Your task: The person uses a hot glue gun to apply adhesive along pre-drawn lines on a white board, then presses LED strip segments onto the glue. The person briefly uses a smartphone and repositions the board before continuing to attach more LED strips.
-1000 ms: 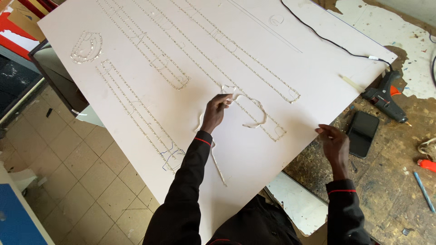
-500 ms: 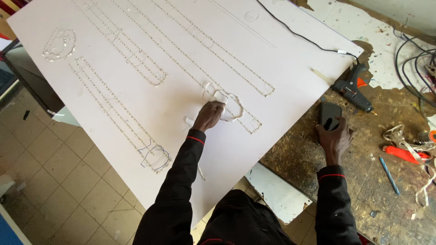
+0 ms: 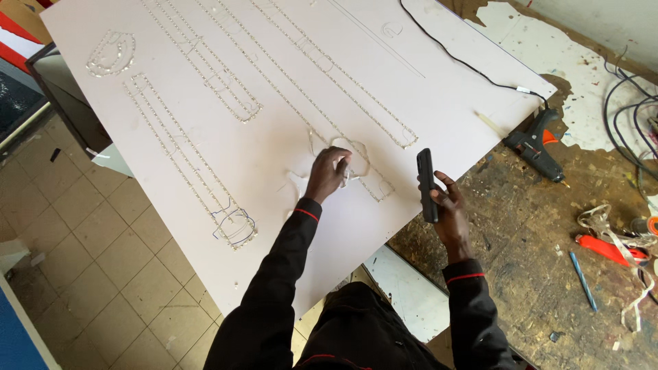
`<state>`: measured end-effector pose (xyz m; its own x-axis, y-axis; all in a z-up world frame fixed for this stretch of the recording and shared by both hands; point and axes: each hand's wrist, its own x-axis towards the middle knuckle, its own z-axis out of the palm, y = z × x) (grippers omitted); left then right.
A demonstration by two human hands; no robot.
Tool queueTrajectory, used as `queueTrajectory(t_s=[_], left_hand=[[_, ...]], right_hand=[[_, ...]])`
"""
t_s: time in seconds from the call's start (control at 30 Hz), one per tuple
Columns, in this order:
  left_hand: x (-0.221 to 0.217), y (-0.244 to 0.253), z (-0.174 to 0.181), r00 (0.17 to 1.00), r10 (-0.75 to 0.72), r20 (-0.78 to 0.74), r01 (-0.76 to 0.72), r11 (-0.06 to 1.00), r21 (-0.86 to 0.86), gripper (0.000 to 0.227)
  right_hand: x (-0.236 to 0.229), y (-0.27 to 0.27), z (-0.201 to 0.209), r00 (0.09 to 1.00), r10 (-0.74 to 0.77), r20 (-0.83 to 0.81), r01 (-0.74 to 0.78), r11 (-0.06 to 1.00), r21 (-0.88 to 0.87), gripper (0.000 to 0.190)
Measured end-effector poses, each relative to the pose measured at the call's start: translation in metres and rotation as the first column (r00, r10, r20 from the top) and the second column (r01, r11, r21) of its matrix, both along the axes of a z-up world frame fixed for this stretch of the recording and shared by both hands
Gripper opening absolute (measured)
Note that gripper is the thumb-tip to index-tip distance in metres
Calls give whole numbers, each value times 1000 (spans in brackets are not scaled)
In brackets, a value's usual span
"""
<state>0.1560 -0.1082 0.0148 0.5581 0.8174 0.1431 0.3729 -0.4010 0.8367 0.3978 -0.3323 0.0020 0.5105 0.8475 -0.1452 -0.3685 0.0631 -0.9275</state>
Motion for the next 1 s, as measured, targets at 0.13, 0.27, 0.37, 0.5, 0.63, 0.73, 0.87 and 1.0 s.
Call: queueTrajectory(t_s=[0.13,0.27,0.37,0.5,0.63,0.73,0.87,1.0], left_hand=[[22,-46,5,928,-166,333,297,870,-393,85],[60,-72,14,826,0,563,396,712,-580,94],[64,-74,5,763,182,621,367,668,-647,84],[59,-70,-6,550,339,763,636,422,-646,79],[63,-73,-9,552,344,760,670,360,-649,75],[58,-104,43,717,320,619,401,536,-743,106],[72,-91,11,614,374,695,535,451,-714,85],[76,-82,3,436,417,797,778,270,-567,68]], right_hand=[[-22,29,4,987,50,151,-48,999,-17,86],[-59,52,18,845,115,522,-81,993,-88,96],[-75,48,13,735,110,669,-19,990,-142,72],[-57,33,5,638,-33,769,63,998,-9,60],[-23,21,-15,399,-80,914,163,987,15,56],[-21,22,-34,225,-9,974,113,993,-17,45],[-19,25,-40,99,-45,994,130,991,32,36],[-15,23,-44,192,-114,975,85,991,99,24]])
